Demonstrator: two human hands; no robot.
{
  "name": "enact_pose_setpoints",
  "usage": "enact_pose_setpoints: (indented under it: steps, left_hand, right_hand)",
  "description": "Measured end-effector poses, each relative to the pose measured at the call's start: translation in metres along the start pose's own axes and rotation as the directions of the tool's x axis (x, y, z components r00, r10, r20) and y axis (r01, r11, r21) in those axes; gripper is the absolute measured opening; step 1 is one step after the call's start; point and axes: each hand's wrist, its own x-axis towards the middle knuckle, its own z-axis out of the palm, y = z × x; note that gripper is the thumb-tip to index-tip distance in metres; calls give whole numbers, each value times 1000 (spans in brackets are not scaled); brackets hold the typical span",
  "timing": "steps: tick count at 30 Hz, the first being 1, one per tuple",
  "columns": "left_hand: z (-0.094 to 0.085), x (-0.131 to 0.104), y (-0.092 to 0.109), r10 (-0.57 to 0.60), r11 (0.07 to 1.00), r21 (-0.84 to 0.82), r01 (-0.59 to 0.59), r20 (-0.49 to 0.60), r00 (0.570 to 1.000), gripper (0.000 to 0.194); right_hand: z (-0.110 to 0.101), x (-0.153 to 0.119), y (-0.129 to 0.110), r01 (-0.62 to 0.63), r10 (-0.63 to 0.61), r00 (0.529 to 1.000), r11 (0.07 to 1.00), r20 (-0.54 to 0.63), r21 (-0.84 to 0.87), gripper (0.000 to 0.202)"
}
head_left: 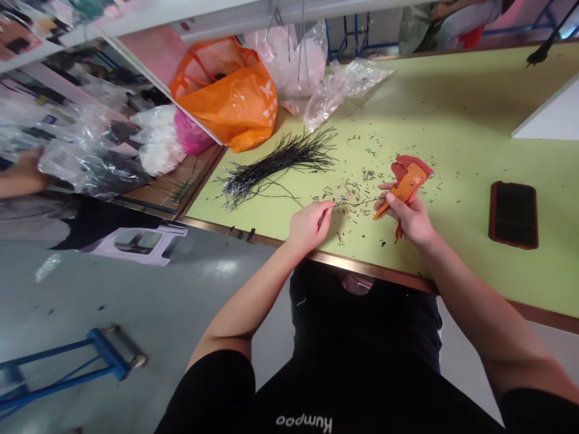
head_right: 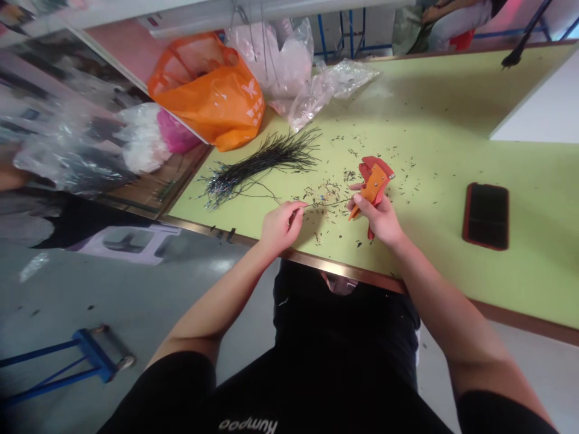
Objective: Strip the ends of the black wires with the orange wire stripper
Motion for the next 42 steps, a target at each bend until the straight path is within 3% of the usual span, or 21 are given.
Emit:
enact_pose_setpoints:
  steps: [5, 8, 11, 13, 15, 18, 20, 22, 24, 26, 29, 32, 35, 37, 39, 42]
  left_hand:
    - [4, -4, -14, 80, 997, 7, -80, -64, 995, 35]
    - [6, -7, -14, 130, 991, 62, -119, -214, 968, 26]
    - [15, -17, 3, 250, 968, 48, -247, -312, 916, 22]
    - [27, -22, 23, 347, 920, -119, -374, -203, 916, 24]
    - [41, -21, 43, 282, 895, -338, -290, -73, 957, 25]
    - [61, -9, 62, 9, 744, -668, 19, 39, 999, 41]
    - [71, 3, 66, -165, 587, -800, 125, 33, 986, 49]
    - [77, 13, 67, -282, 466, -873, 144, 8, 959, 51]
    - [80, 20, 68, -285, 402, -907, 124, 4, 958, 49]
    - [80, 25, 67, -207, 396, -915, 75, -9, 978, 46]
    - [73, 35, 64, -73, 516, -855, -51, -102, 992, 34]
    - [64, 50, 55, 75, 676, -709, -201, -205, 976, 20]
    - [59, 70, 45, 143, 704, -654, -278, -253, 957, 21]
    - [61, 81, 38, 66, 663, -710, -238, -262, 963, 27]
    - [66, 88, 30, -97, 569, -809, -150, -248, 964, 36]
    - [72, 88, 19, -295, 434, -900, -39, -182, 938, 48]
  right_hand:
    - [1, 1, 2, 12, -13, 999, 1000, -36, -12, 42]
    - [3, 0, 1, 12, -12, 999, 1000, -38, -13, 41]
    - [8, -1, -1, 14, -13, 999, 999, -39, 30, 41]
    - [10, -1, -4, 15, -12, 999, 995, -32, 95, 40]
    - [11, 0, -7, 14, -11, 1000, 986, -23, 164, 40]
    - [10, 0, -13, -6, 9, 1000, 973, -12, 229, 39]
    - [7, 0, -17, -18, 16, 1000, 970, 9, 242, 38]
    - [5, 0, -19, -32, 23, 999, 973, 42, 230, 37]
    - [3, -1, -20, -53, 36, 996, 976, 80, 209, 37]
    - [1, -2, -18, -72, 51, 992, 979, 113, 193, 37]
    - [0, -1, -15, -64, 43, 992, 983, 122, 173, 35]
    - [-2, 0, -14, -61, 40, 991, 985, 129, 163, 34]
    - [-5, 3, -16, -66, 42, 989, 984, 142, 164, 38]
    - [-9, 4, -18, -85, 58, 986, 981, 155, 177, 40]
    - [-14, 4, -17, -142, 101, 975, 968, 196, 205, 42]
    - [-19, 4, -12, -261, 192, 939, 938, 286, 227, 46]
